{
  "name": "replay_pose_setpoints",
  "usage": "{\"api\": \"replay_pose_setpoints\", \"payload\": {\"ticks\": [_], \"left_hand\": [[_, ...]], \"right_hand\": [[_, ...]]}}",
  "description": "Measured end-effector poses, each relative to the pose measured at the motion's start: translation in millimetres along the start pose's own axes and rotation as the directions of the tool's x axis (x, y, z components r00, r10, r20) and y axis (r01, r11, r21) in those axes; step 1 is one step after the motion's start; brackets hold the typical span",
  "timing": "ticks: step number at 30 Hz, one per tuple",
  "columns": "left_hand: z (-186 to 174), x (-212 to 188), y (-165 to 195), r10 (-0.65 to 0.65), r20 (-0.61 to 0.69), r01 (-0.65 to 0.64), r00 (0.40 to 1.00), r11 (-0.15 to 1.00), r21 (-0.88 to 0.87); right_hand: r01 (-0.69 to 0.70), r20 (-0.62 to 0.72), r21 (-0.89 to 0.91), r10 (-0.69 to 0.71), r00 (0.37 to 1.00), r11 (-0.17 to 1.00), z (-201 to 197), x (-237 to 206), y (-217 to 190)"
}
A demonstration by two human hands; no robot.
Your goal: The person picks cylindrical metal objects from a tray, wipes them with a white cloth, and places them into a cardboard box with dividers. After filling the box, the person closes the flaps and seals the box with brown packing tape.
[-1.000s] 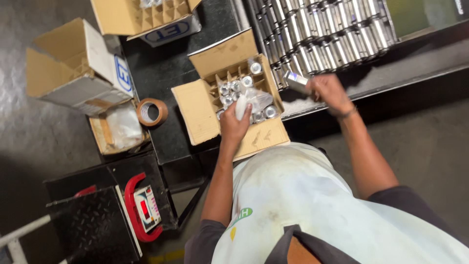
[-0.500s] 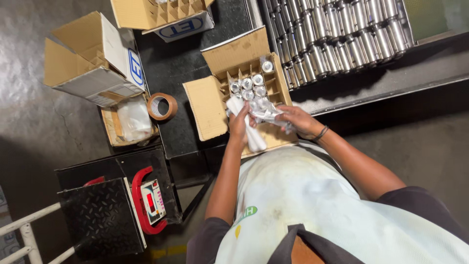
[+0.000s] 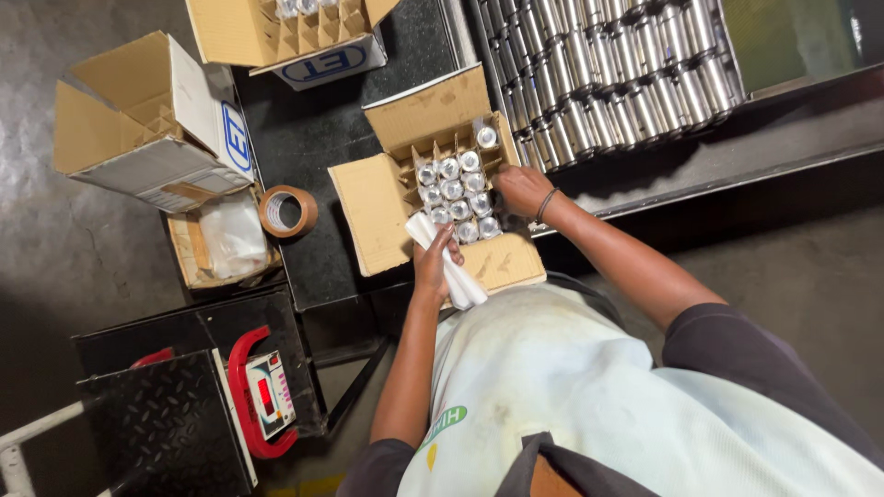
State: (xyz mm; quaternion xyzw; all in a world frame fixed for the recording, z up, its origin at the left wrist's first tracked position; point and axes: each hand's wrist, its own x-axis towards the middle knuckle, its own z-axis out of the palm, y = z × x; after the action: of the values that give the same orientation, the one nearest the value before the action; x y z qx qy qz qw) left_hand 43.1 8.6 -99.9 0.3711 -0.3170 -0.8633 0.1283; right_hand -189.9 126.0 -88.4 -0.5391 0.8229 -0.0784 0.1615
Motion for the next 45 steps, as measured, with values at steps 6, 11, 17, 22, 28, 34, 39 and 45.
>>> {"api": "replay_pose_setpoints", "payload": {"ticks": [6, 11, 17, 22, 28, 34, 39, 45], "left_hand": [[4.4, 0.7, 10.2, 0.057, 0.211, -0.063, 0.976, 0.998, 0.022], [22.1, 13.9, -7.5, 0.008, 0.202, 0.032, 0.979, 0.98, -0.196], [20.9, 48.0, -3.0, -0.027, 0.179, 0.013, 0.983, 0.997, 0.08], [46.7, 40.0, 9.2, 0.285, 0.184, -0.322, 0.941, 0.585, 0.744], [64.8, -1.2, 34.6, 0.144, 0.195, -0.239, 0.97, 0.7, 0.673], [51.1, -8.4, 67.9, 0.371, 0.123, -0.285, 0.92, 0.422, 0.861], [62.3, -13.1, 64.3, 0.375, 0.161, -0.335, 0.913, 0.461, 0.822], [62.2, -17.2, 51.5, 0.254, 0.16, -0.284, 0.954, 0.587, 0.758]], "right_hand": [[-0.099, 0.08, 0.573, 0.065, 0.995, 0.813, -45.5, -30.9, -30.8], [0.146, -0.437, 0.52, 0.116, 0.892, 0.841, -18.3, -61.6, -86.5], [-0.032, -0.08, 0.902, 0.24, 0.967, 0.43, -23.5, -55.8, -14.9], [-0.114, -0.127, 0.19, 0.14, 0.982, 0.975, -50.8, -73.8, -27.5], [-0.019, -0.139, 0.876, 0.29, 0.947, 0.482, -55.8, -92.1, -43.8], [-0.422, -0.459, 0.152, 0.442, 0.77, 0.894, -39.5, -70.2, 53.0], [-0.568, -0.147, 0.324, 0.634, 0.759, 0.756, -28.3, -65.9, 68.7], [-0.074, 0.061, 0.996, 0.205, 0.977, 0.057, -3.1, -91.6, -8.4]]}}
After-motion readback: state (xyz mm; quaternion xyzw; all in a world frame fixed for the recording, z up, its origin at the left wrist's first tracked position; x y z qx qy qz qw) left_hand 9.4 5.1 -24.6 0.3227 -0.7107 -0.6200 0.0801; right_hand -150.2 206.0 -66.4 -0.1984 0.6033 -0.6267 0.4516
